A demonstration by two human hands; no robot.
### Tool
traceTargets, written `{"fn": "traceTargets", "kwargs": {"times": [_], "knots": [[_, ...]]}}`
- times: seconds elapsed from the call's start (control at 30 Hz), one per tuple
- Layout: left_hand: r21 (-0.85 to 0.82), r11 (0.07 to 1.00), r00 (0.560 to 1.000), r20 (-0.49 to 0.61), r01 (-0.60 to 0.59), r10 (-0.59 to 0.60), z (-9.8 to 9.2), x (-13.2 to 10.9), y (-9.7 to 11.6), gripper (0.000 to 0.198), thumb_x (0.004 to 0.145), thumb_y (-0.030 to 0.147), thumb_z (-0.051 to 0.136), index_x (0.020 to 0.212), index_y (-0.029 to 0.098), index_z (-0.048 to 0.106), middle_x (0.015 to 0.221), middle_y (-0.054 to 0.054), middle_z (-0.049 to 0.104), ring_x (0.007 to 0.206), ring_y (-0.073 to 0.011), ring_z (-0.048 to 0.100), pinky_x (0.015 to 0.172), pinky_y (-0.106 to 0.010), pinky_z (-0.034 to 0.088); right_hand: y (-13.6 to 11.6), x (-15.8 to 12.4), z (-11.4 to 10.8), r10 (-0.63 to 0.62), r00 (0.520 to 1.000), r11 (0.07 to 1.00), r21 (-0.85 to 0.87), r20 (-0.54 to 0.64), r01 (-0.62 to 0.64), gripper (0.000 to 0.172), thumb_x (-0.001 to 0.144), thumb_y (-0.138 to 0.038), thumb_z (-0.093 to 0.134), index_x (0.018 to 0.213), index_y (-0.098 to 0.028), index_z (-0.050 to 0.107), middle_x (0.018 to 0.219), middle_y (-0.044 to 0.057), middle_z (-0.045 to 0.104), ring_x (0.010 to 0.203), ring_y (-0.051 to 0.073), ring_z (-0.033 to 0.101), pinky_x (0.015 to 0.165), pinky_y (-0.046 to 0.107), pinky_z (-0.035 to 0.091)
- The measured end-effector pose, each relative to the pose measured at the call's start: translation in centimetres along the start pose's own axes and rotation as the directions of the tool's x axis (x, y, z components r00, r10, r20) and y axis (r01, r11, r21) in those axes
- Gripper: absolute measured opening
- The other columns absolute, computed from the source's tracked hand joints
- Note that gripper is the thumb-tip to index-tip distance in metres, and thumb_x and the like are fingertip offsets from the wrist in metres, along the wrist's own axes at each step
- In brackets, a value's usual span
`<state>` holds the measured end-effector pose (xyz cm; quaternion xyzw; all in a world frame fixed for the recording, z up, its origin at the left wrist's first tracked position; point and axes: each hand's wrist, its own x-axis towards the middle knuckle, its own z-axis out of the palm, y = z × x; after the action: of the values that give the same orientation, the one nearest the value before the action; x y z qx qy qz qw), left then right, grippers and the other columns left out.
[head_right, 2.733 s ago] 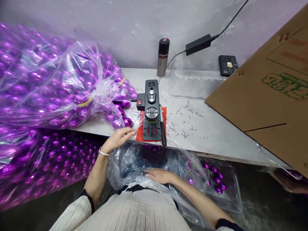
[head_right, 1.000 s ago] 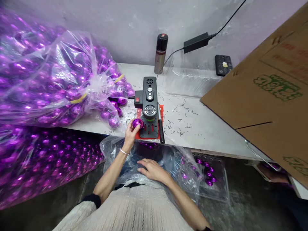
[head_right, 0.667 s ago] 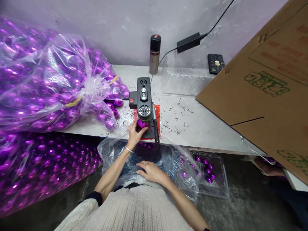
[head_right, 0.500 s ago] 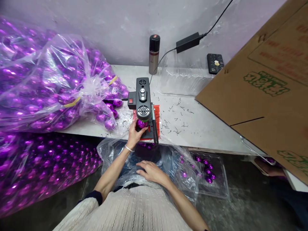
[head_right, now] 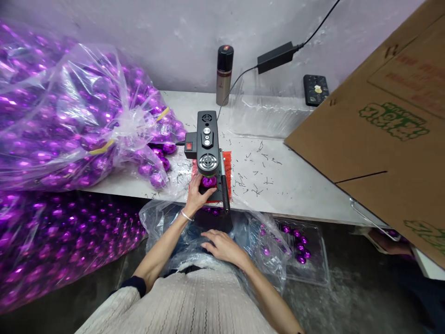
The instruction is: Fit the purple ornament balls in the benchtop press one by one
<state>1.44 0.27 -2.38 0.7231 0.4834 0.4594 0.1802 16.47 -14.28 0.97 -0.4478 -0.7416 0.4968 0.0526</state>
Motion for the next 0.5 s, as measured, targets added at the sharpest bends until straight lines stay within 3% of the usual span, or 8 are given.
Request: {"fn": "traceTargets", "kwargs": {"times": [0.1,0.17,0.2,0.27,0.37,0.4,0.43,0.5], "knots": [[-0.001,1.0,1.0,0.005,-0.007,0.007,0.1,0.2,0.2,0.057,0.093,0.057,0.069,0.135,0.019,0.061,0.125,-0.015,0.073,0.118,-0.0294,0.07,0.103,-0.047,0.054,-0.3,-1.1,-2.1,-0.087,0.99,0.996,-0.018,-0.113,0.086,0.038,0.103,-0.042,0.051,0.131,-0.023,0.068,0.128,0.012,0.076,0.118,0.024,0.073,0.103,0.038,0.06],[0.004,1.0,1.0,0.019,0.0,0.0,0.2,0.2,0.1,0.057,0.091,0.057,0.072,0.133,0.02,0.063,0.123,-0.014,0.074,0.116,-0.0298,0.071,0.103,-0.048,0.054,-0.6,-2.0,-4.4,-0.179,0.936,0.984,-0.048,-0.304,0.172,0.035,0.104,-0.04,0.05,0.129,-0.024,0.069,0.121,0.009,0.078,0.11,0.021,0.076,0.097,0.036,0.062],[0.007,1.0,1.0,0.03,0.01,-0.01,0.2,0.2,0.1,0.059,0.089,0.057,0.074,0.134,0.02,0.063,0.124,-0.014,0.074,0.116,-0.0302,0.071,0.103,-0.048,0.054,-0.8,-2.4,-5.7,-0.216,0.872,0.976,-0.082,-0.439,0.201,0.032,0.105,-0.036,0.05,0.129,-0.025,0.068,0.118,0.008,0.078,0.106,0.019,0.076,0.093,0.035,0.064],[0.016,0.999,0.998,0.048,0.03,-0.03,0.3,0.3,0.0,0.063,0.087,0.056,0.077,0.136,0.02,0.062,0.124,-0.014,0.074,0.115,-0.0304,0.071,0.103,-0.048,0.054,-1.5,-3.1,-8.3,-0.315,0.654,0.949,-0.21,-0.688,0.237,0.033,0.103,-0.029,0.054,0.134,-0.027,0.064,0.117,0.007,0.077,0.096,0.018,0.076,0.086,0.034,0.066],[0.018,1.0,0.998,0.06,0.026,-0.027,0.3,0.3,-0.1,0.066,0.085,0.055,0.08,0.137,0.019,0.062,0.124,-0.014,0.074,0.115,-0.0301,0.071,0.104,-0.048,0.053,-2.8,-3.1,-11.5,-0.484,0.311,0.874,-0.434,-0.818,0.218,0.053,0.098,-0.031,0.064,0.149,-0.028,0.051,0.13,0.012,0.07,0.087,0.018,0.075,0.077,0.036,0.067],[0.016,1.0,0.998,0.061,0.021,-0.022,0.2,0.3,-0.1,0.065,0.085,0.055,0.08,0.137,0.019,0.062,0.124,-0.014,0.074,0.115,-0.03,0.071,0.105,-0.048,0.053,-3.3,-2.8,-12.3,-0.549,0.238,0.834,-0.506,-0.801,0.22,0.06,0.095,-0.036,0.068,0.151,-0.029,0.048,0.133,0.013,0.068,0.086,0.019,0.075,0.075,0.037,0.068],[0.014,1.0,0.998,0.063,0.018,-0.019,0.1,0.3,-0.1,0.065,0.086,0.055,0.079,0.137,0.019,0.062,0.124,-0.014,0.074,0.115,-0.0299,0.07,0.106,-0.048,0.052,-3.9,-2.5,-12.8,-0.608,0.198,0.792,-0.569,-0.769,0.222,0.065,0.093,-0.041,0.072,0.152,-0.029,0.047,0.133,0.013,0.068,0.087,0.019,0.075,0.075,0.038,0.068],[0.014,1.0,0.997,0.075,0.025,-0.026,0.0,0.3,0.0,0.065,0.086,0.054,0.079,0.138,0.02,0.061,0.126,-0.014,0.074,0.117,-0.0303,0.07,0.108,-0.049,0.051,-5.0,-1.4,-13.5,-0.689,0.185,0.724,-0.649,-0.701,0.233,0.07,0.089,-0.048,0.075,0.15,-0.028,0.048,0.128,0.013,0.07,0.092,0.022,0.075,0.075,0.038,0.068]]}}
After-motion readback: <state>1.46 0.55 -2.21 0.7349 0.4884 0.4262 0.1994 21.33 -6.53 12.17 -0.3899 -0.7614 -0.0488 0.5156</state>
